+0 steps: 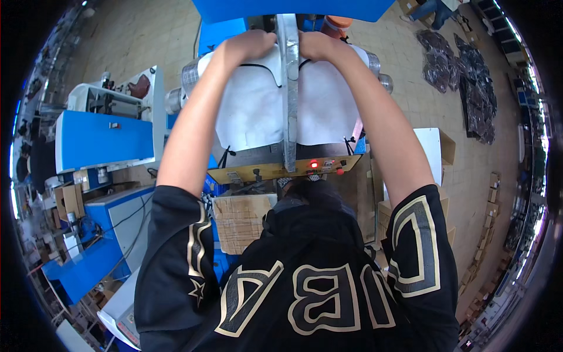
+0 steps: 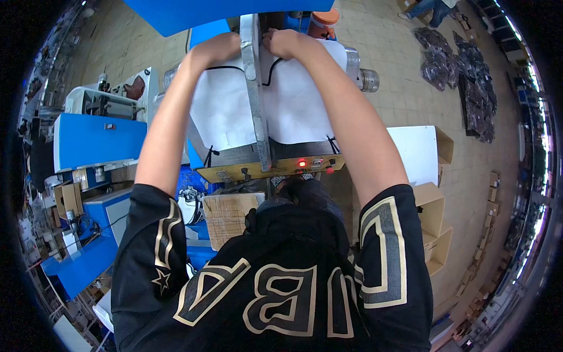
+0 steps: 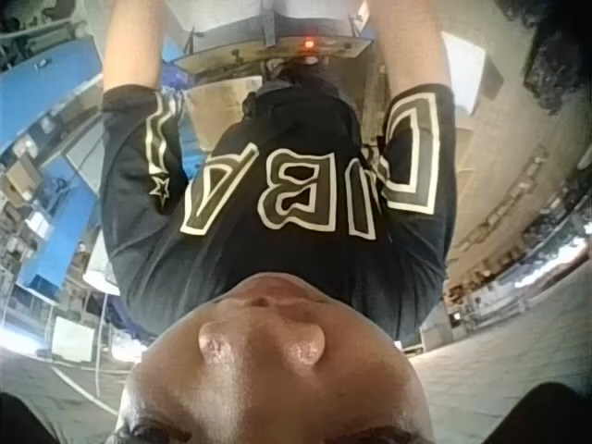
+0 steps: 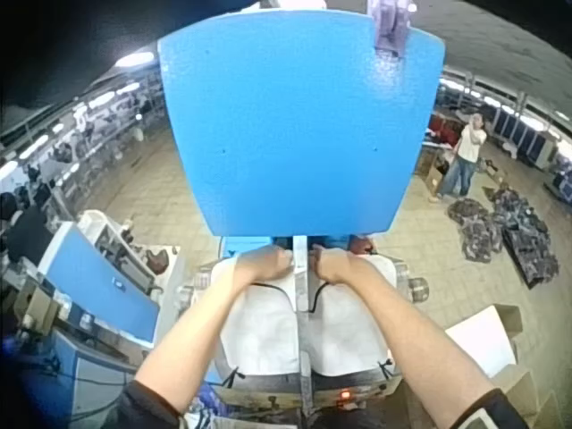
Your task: Using a heat-pressing machine to shape shoe upper components and organizing finished parts.
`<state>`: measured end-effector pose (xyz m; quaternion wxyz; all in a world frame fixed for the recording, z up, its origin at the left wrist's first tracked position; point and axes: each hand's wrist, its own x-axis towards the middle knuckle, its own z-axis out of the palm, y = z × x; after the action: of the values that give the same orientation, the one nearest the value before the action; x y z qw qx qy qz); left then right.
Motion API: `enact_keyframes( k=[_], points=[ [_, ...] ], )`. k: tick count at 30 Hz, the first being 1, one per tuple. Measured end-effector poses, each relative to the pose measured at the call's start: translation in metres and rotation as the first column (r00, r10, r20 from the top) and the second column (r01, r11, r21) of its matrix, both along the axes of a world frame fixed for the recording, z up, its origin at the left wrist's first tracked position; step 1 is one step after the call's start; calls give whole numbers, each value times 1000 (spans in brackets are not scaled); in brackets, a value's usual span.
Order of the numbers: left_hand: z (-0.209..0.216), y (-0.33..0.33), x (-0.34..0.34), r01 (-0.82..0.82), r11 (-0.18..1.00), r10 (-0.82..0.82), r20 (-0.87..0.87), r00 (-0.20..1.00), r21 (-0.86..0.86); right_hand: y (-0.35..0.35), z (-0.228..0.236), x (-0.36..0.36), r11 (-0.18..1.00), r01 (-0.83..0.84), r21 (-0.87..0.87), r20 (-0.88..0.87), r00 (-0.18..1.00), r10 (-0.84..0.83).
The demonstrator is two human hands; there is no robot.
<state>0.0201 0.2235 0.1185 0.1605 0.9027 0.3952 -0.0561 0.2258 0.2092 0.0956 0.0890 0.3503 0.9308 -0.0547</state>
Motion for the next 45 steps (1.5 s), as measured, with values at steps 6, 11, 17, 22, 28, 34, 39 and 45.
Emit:
enact_keyframes(
  k=[6, 11, 17, 22, 28, 34, 39, 45],
  points=[
    [-10, -54, 21, -511, 846, 490, 159, 857, 151, -39, 6, -25, 825, 524, 210, -106, 851, -514],
    [-25, -48, 5, -212, 884, 228, 10, 974, 416, -38, -8, -18, 803, 538, 256, -241, 840, -486],
    [-45, -50, -7, -160, 802, 129, 94, 987, 575, -39, -18, -18, 776, 534, 337, -346, 836, -426],
    [-43, -53, -4, -149, 737, 87, 126, 988, 660, -46, -15, -20, 768, 492, 409, -450, 841, -299],
    [-48, -60, 3, -275, 697, 66, 323, 944, 662, -55, -16, -23, 717, 502, 484, -493, 833, -250],
    [-53, -68, 5, -402, 660, 77, 475, 877, 635, -62, -25, -27, 699, 584, 411, -581, 759, -292],
    [-56, -84, 3, -425, 577, 137, 430, 892, 697, -69, -33, -27, 624, 616, 481, -664, 721, -200],
    [-72, -143, -4, -458, 664, 251, 401, 881, 591, -121, -37, 1, 674, 595, 438, -583, 759, -291]
  ],
)
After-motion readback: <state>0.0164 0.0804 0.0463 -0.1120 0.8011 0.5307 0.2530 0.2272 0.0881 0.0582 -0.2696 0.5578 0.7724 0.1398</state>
